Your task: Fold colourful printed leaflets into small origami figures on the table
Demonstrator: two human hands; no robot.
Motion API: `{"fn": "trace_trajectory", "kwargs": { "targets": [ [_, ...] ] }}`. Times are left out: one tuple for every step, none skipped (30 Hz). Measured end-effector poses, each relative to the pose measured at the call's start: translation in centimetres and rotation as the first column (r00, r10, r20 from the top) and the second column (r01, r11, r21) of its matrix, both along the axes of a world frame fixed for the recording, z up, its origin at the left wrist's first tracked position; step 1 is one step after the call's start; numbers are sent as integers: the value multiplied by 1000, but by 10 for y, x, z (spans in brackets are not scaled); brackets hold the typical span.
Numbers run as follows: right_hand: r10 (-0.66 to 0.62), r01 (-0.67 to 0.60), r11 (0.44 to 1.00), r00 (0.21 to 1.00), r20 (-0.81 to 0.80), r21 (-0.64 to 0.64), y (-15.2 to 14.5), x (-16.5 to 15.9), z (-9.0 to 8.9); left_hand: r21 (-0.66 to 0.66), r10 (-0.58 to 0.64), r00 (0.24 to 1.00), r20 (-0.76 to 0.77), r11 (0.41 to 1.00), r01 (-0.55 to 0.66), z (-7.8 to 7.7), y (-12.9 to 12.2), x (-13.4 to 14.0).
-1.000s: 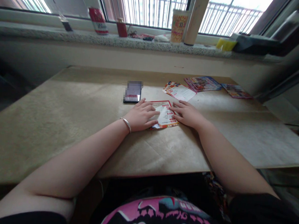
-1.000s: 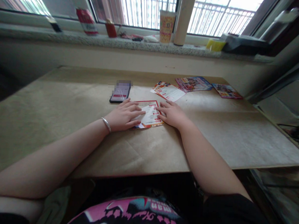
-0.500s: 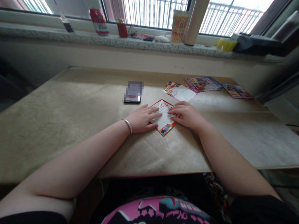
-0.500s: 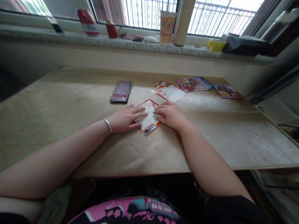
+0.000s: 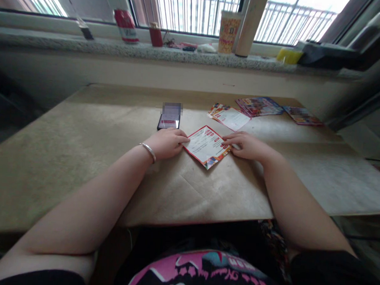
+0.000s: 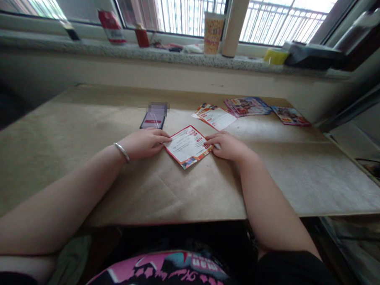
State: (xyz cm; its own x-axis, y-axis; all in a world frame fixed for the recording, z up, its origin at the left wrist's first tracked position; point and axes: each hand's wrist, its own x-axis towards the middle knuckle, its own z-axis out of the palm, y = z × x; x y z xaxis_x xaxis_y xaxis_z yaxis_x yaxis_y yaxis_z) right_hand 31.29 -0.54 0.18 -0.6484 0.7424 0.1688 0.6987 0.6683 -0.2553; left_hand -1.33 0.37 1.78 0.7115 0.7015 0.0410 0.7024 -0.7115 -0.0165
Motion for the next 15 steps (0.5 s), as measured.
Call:
{"fn": "trace_trajectory", "kwargs": {
  "targets": [
    [0, 0, 1000, 1000, 1, -6, -1, 0, 1, -21, -5, 1000, -5, 1000, 5, 1, 1, -2],
    [-4, 4, 1000, 1000, 1, -12, -3, 0, 1, -39, -11, 1000, -1, 999, 11, 2, 1, -4],
    [-9, 9, 1000, 1000, -2, -17, -3, 0, 2, -54, -14, 1000, 8, 998, 14, 2, 2, -5],
    [-14, 14, 1000, 1000, -8, -23, -4, 0, 2, -64, -17, 1000, 21, 998, 18, 1, 3, -7],
    [-17, 17, 1000, 1000, -16, -26, -4, 1, 2, -70, -20, 999, 33, 997, 23, 1, 4, -8],
    [-19, 18, 999, 1000, -26, -27, -4, 1, 1, -71, -24, 999, 44, 997, 27, -1, 5, -8],
    [-19, 18, 999, 999, -35, -27, -4, 1, 1, -69, -30, 998, 52, 997, 34, -2, 6, -9],
    [-18, 17, 1000, 999, -42, -25, -3, 1, 1, -65, -38, 998, 55, 997, 42, -3, 8, -10],
    [-15, 13, 1000, 999, -47, -25, -3, 0, 1, -61, -46, 997, 57, 997, 49, -5, 10, -11],
    [-11, 10, 1000, 999, -49, -23, -3, -1, 1, -59, -53, 997, 57, 997, 56, -5, 12, -12],
    [-6, 5, 1000, 999, -50, -20, -3, -1, 1, -58, -58, 996, 60, 996, 62, -6, 14, -13],
    [-2, 1, 1000, 999, -52, -17, -2, -2, 1, -59, -64, 996, 65, 996, 68, -6, 16, -14],
    [4, -5, 1000, 999, -53, -15, -2, -3, 2, -61, -71, 995, 71, 995, 75, -6, 17, -14],
    [10, -11, 1000, 998, -55, -12, -2, -3, 2, -62, -78, 994, 75, 995, 83, -6, 18, -15],
    [18, -19, 1000, 998, -57, -9, -2, -3, 3, -61, -83, 994, 76, 994, 88, -5, 19, -15]
  ]
}}
